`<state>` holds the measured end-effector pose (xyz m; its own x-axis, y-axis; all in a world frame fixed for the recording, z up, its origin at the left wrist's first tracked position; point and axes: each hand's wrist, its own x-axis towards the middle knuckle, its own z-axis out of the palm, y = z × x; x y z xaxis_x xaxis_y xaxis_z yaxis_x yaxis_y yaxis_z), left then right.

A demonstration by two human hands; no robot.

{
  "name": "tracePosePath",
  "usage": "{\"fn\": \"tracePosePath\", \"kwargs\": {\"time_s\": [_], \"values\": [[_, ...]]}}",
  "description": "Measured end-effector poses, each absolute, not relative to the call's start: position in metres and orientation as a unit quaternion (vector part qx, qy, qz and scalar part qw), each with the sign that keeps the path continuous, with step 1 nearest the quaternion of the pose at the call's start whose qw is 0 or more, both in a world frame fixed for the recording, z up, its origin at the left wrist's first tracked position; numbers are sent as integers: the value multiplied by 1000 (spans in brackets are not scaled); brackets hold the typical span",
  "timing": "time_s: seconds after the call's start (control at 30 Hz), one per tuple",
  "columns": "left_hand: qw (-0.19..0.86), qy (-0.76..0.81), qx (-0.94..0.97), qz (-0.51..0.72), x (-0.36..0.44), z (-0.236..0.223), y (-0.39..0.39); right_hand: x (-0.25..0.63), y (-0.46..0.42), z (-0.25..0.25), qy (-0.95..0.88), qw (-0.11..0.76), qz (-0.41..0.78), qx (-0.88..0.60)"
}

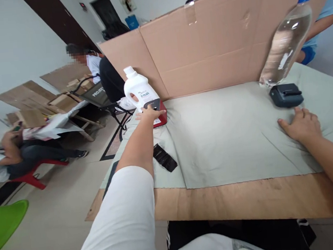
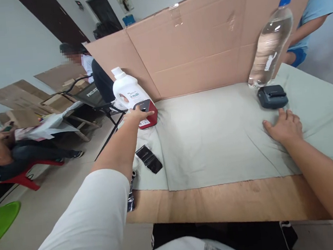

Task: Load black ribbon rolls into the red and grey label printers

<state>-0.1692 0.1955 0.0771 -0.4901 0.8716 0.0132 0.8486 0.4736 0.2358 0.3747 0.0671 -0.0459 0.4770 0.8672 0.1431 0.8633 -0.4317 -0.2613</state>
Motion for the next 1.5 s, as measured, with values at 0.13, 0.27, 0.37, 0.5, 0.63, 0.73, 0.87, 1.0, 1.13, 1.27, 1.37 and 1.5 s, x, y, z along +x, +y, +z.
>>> {"fn": "tracePosePath", "kwargs": {"time_s": [0.13,0.27,0.37,0.5,0.63,0.73,0.87,1.0,1.13,1.27,1.37,1.5], "values": [[23,861,482,164,-170,51,187,371,65,-39,-508,134,11,-851],[-27,857,471,206,-142,50,175,371,64,-37,-516,139,12,-845],[-23,828,519,210,-110,62,156,373,64,-38,-522,151,14,-839],[25,756,625,193,-56,76,104,374,65,-40,-530,171,20,-830],[35,683,710,169,-6,76,37,374,65,-39,-536,183,32,-824],[31,659,734,160,18,63,-5,375,64,-37,-543,187,37,-818],[44,655,729,193,24,46,-37,374,62,-36,-540,184,47,-820],[151,618,717,284,3,41,-28,353,61,-35,-524,208,66,-823],[338,562,586,476,-22,26,8,295,49,-32,-606,273,140,-734],[584,451,390,550,-29,-1,31,222,15,-26,-651,382,267,-599],[668,375,348,541,-27,-9,28,186,-13,-27,-645,436,284,-559],[699,319,371,521,-18,-6,12,176,-34,-36,-677,481,219,-512]]}}
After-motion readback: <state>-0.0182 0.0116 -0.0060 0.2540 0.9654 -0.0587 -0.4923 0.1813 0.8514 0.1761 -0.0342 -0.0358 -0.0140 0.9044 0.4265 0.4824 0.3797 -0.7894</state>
